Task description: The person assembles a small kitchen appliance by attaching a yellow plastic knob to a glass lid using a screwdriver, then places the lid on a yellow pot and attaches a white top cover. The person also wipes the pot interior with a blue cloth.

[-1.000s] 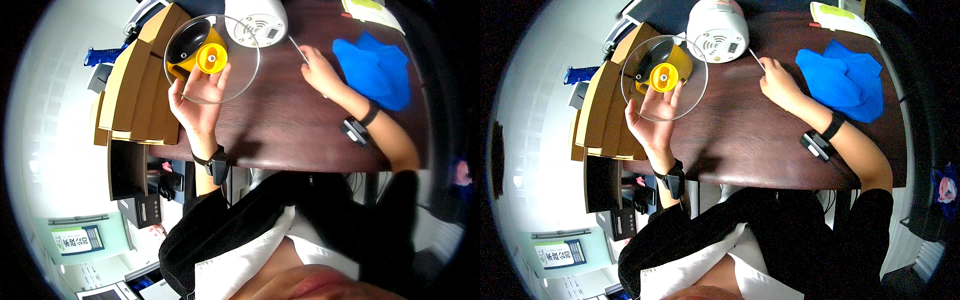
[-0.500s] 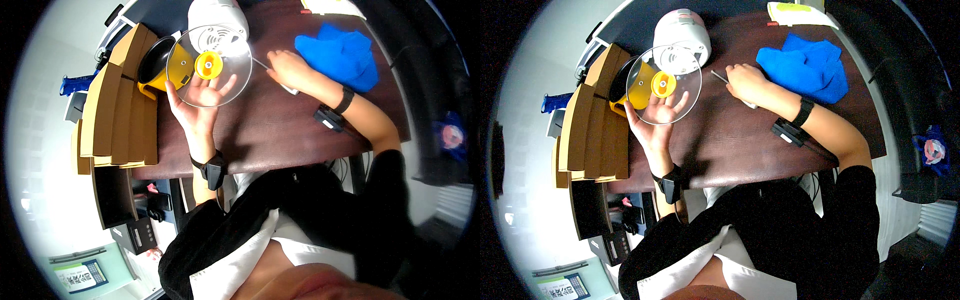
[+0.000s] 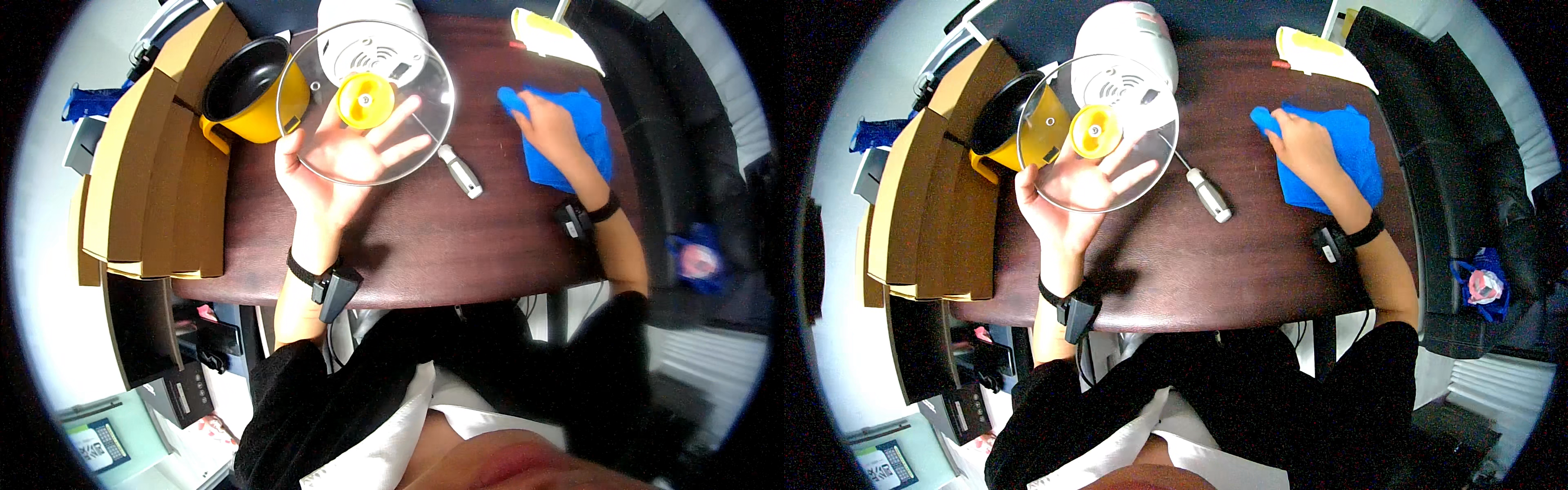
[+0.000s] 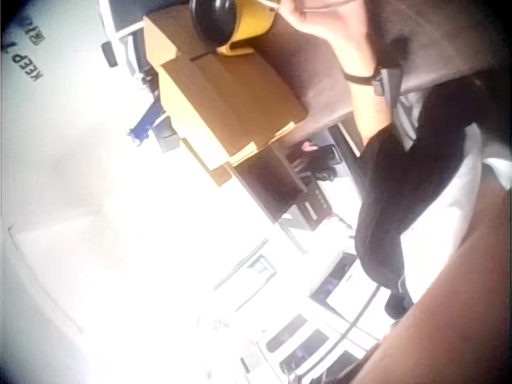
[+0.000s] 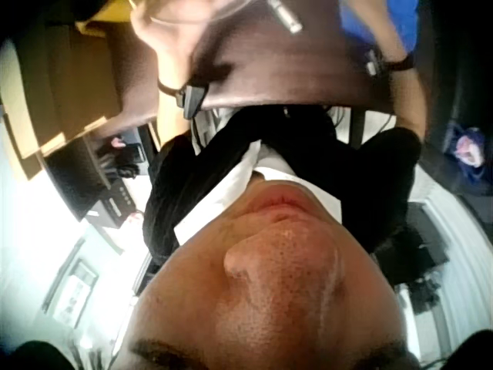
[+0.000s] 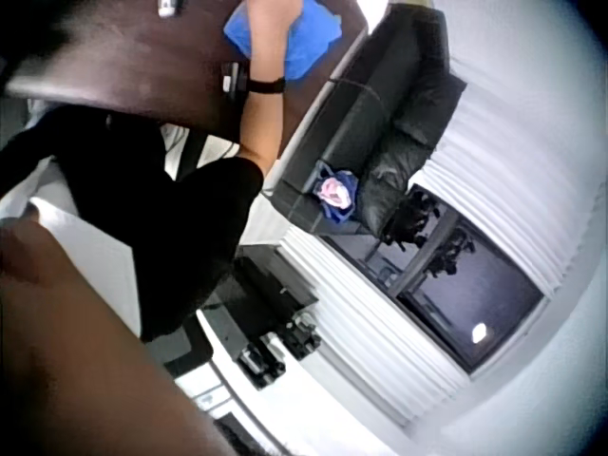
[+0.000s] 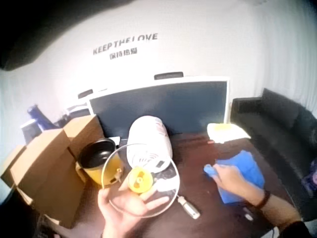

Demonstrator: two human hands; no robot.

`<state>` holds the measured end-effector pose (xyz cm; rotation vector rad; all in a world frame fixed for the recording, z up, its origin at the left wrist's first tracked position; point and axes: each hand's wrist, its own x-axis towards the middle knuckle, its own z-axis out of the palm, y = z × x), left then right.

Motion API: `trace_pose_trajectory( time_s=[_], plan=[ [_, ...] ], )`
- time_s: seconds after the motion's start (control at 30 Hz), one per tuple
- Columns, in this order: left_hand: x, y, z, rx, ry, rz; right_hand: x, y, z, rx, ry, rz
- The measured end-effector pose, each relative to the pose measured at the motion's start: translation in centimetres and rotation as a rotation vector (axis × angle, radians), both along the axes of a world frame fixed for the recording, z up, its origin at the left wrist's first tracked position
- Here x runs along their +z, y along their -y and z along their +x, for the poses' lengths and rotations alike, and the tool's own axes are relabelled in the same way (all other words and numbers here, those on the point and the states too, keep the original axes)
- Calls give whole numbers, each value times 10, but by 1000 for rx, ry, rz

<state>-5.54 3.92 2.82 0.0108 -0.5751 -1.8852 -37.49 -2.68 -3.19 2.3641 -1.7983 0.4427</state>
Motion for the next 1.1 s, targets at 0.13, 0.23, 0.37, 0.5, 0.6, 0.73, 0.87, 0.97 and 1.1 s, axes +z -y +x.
trace_pose_trajectory(
  time_s=[0.13,0.23,0.37,0.5,0.6,0.73,0.87,0.97,1.1],
  plan=[
    [-11,-2,-4,20,43,26,40,-24,26,218,434,8],
    [-13,-1,-6,-33,41,-6,49,-30,44,416,721,167],
    [-17,-3,-10,15,144,3,46,-41,69,477,1338,532],
    [-20,0,-12,35,210,40,46,-51,65,481,1386,794],
    [-21,0,-14,2,219,10,47,-56,64,491,1349,732],
    [-22,-5,-18,-6,227,-2,62,-53,63,383,1501,635],
    [-29,-3,-19,47,272,-77,48,-57,66,444,1337,684],
    [-29,-4,-20,77,306,-112,47,-61,64,501,1240,722],
    [-26,-6,-22,71,311,-115,60,-56,57,440,1293,735]
  ],
)
